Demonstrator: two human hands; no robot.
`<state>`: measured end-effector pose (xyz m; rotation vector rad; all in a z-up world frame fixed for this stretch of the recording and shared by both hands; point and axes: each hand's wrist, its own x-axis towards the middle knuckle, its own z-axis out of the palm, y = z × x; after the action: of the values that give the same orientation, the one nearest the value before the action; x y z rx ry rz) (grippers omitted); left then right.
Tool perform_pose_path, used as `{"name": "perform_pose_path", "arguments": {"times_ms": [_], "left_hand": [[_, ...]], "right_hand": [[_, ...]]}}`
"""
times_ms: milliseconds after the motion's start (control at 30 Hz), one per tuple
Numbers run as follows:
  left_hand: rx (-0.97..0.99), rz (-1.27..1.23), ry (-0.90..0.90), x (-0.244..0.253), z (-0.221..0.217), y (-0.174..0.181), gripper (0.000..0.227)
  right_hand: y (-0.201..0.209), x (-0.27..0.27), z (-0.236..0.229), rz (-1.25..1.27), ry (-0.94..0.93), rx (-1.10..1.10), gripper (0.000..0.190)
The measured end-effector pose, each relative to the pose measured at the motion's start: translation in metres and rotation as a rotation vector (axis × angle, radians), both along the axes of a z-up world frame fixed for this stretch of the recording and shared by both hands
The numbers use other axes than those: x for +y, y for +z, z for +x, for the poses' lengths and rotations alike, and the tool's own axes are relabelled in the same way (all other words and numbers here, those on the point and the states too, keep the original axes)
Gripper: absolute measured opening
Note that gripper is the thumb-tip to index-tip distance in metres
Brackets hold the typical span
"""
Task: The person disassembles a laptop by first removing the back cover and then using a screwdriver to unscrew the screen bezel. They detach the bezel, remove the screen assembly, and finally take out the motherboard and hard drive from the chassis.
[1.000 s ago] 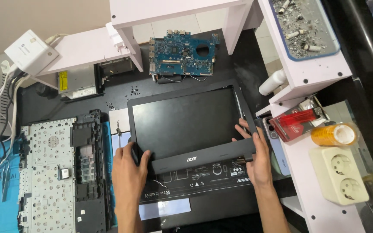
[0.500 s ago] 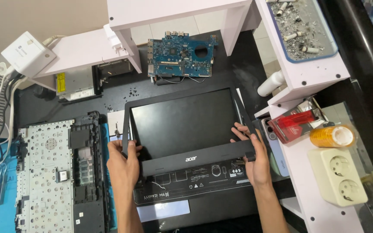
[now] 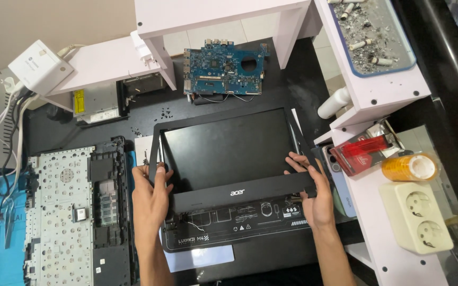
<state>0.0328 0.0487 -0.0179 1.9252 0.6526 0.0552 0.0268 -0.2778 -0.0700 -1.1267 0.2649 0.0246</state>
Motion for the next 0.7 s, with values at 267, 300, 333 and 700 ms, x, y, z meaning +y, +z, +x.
{"name": "perform_pose_path", "arguments": {"times_ms": [267,300,333,700], "left_hand": [[-0.124,-0.175,-0.008,0.01,0.001,-0.015,0.025],[-0.126,-0.174,-0.009,0.009,0.001,-0.012,0.025],[-0.095,-0.15,0.001,0.007,0.0,-0.009,0.025],[-0.124,-0.128,-0.063,0.006,-0.003,-0.004,0.031]], "right_hand": [[0.011,0.005,0.0,-0.023,-0.03,0.015,0.04],[0.008,0.001,0.002,-0.022,-0.03,0.013,0.04],[0.005,-0.003,0.002,0.077,-0.043,0.031,0.041],[-0.019,-0.019,0.01,0.14,0.006,0.136,0.047]]}}
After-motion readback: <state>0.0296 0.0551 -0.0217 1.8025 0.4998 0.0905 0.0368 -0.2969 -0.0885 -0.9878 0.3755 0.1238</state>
